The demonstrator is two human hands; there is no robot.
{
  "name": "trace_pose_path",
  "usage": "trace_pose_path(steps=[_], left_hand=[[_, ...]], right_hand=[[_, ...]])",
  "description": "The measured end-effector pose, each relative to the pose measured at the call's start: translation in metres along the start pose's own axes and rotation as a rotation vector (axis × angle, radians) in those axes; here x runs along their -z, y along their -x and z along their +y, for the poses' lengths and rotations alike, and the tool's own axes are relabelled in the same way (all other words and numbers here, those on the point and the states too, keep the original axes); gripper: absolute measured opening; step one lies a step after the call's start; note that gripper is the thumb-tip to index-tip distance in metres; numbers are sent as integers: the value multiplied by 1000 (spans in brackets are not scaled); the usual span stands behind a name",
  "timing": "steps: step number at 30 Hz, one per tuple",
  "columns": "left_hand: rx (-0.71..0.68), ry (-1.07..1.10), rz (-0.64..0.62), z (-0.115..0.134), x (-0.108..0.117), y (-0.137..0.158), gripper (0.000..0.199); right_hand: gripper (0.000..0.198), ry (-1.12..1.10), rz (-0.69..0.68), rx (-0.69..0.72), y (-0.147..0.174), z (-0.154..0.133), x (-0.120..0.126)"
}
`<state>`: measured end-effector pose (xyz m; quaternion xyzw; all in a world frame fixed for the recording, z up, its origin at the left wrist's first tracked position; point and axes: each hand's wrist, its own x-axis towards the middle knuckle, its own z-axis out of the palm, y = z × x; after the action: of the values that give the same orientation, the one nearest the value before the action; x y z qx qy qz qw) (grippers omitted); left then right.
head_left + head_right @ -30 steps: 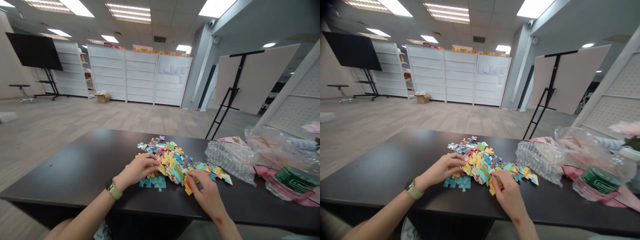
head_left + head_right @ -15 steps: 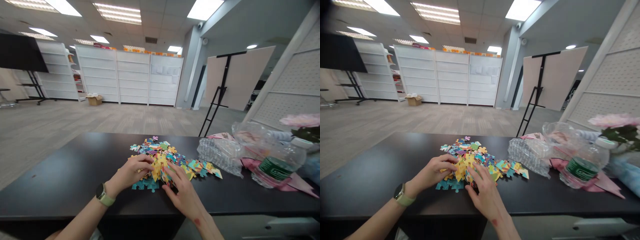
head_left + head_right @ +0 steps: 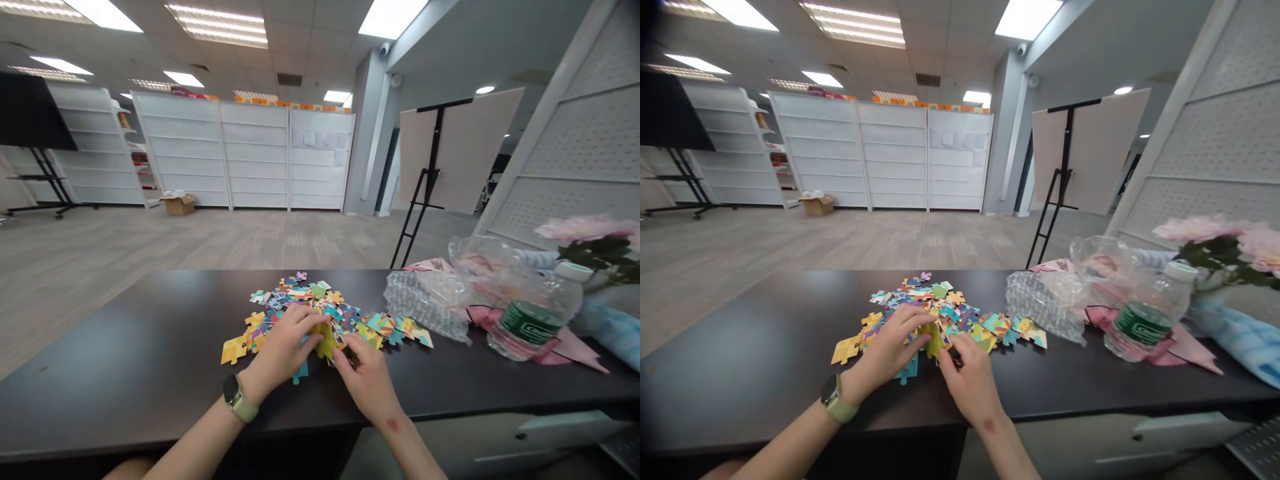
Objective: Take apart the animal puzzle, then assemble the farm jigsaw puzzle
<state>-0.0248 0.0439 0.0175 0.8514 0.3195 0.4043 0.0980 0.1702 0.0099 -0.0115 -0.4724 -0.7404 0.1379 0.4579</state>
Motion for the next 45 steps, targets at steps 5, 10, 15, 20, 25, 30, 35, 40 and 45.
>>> trace_pose_path(steps=[5, 10, 15, 20, 25, 30, 35, 40, 45], left_hand=[[118, 94, -1, -1, -11, -6, 41], [193, 197, 58, -6, -14, -4, 47], [82, 233, 129, -8, -14, -1, 27], [-86, 127, -120, -2, -19, 6, 40], [-46, -14, -315, 4, 5, 2, 79], [132, -115, -222, -17, 44, 10, 54], [317, -219, -320, -38, 60, 39, 74], [275, -101, -270, -37, 63, 49, 36], [299, 45, -131, -36, 65, 42, 28]], right_hand=[[30, -278, -19, -286, -7, 14, 1], [39, -531, 44, -385, -9, 15, 1], [66, -422, 243, -458, -10, 18, 7], [60, 115, 326, -370, -11, 37, 15], [47, 270, 146, -76, -3, 35, 19], [42, 381, -286, 109, 5, 16, 16], [41, 521, -165, 7, 3, 25, 6], [43, 543, -129, 53, 4, 36, 3], [40, 555, -132, 68, 5, 41, 2]])
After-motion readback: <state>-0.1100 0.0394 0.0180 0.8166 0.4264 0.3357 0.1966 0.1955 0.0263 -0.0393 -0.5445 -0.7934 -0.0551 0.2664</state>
